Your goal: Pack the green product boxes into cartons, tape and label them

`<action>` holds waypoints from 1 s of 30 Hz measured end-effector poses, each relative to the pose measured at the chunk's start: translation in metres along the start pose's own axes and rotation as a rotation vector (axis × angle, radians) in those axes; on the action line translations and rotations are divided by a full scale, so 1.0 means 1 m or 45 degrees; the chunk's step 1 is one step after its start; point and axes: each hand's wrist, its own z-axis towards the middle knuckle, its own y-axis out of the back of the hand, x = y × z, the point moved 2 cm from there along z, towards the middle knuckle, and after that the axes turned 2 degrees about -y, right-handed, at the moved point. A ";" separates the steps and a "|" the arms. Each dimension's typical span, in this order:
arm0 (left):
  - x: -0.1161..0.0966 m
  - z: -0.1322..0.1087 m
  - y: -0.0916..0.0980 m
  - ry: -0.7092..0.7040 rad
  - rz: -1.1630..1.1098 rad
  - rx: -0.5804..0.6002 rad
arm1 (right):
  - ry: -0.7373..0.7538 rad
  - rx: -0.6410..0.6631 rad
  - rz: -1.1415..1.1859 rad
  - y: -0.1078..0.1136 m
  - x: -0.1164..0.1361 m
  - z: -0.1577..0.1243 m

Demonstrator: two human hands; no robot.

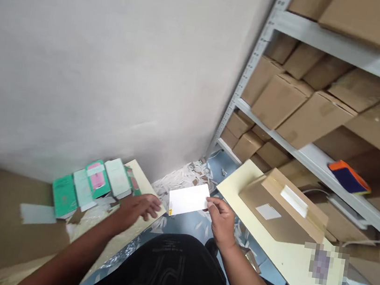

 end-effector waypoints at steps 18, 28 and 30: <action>-0.145 0.296 -0.458 -0.809 1.373 0.260 | 0.193 -0.644 -0.934 0.370 -0.046 0.128; -0.117 0.340 -0.474 -0.922 1.521 0.147 | 0.142 -0.480 -1.600 0.379 -0.071 0.159; -0.111 0.343 -0.459 -0.938 1.396 0.103 | 0.148 -0.500 -1.552 0.383 -0.073 0.150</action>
